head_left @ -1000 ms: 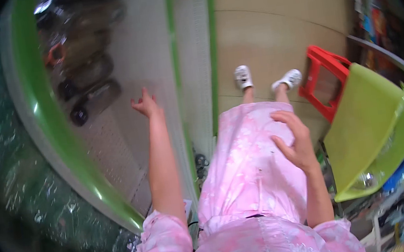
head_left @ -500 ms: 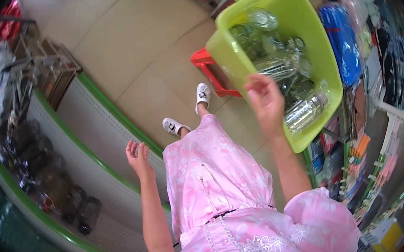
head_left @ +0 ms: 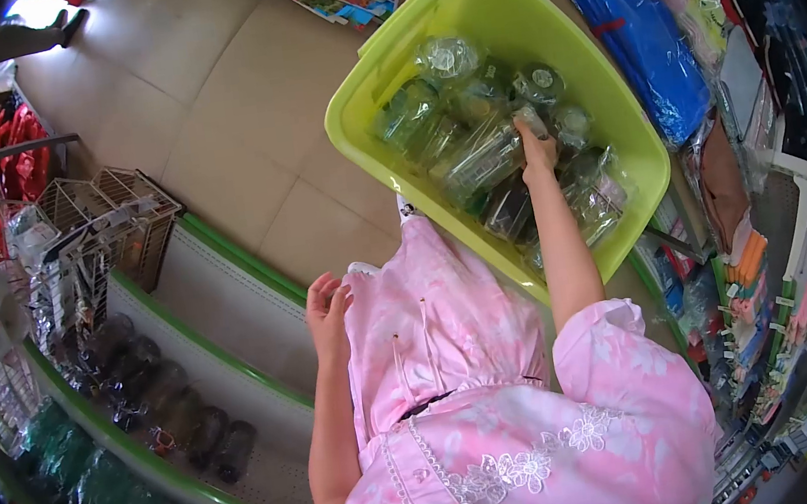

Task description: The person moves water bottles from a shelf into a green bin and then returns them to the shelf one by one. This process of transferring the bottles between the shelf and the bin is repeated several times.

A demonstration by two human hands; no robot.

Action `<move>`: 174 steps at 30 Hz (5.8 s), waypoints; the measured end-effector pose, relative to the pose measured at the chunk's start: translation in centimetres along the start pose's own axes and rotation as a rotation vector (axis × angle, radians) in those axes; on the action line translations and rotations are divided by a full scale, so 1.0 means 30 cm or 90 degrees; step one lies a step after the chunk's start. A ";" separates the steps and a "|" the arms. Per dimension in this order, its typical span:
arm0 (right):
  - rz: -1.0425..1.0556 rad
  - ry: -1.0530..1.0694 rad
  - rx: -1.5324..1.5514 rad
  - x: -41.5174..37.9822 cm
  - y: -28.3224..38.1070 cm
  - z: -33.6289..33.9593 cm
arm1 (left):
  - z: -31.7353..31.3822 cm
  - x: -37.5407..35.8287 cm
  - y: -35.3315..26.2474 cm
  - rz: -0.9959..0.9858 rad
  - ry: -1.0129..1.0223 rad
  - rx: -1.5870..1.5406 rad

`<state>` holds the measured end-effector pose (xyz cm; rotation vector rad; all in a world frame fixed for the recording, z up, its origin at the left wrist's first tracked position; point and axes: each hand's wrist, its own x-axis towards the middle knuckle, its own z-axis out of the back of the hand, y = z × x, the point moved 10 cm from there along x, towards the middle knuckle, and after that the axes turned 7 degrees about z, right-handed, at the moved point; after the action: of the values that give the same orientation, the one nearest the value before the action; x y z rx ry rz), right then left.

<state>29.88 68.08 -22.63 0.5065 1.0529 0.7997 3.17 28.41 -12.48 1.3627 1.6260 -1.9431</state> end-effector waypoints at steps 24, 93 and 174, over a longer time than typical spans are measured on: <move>0.325 0.433 0.560 -0.503 0.670 0.120 | -0.713 -0.313 -0.677 -0.631 0.083 0.502; 0.104 1.051 -0.418 -1.536 -0.576 -0.749 | 1.755 -0.621 0.997 -0.065 -1.176 -0.581; 0.338 0.739 0.401 -0.821 0.499 0.001 | -0.733 -0.206 -0.364 -0.158 0.444 0.142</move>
<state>18.46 58.10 1.88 0.9080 2.3423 1.2763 9.30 49.15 0.67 2.2047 1.9830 -1.9432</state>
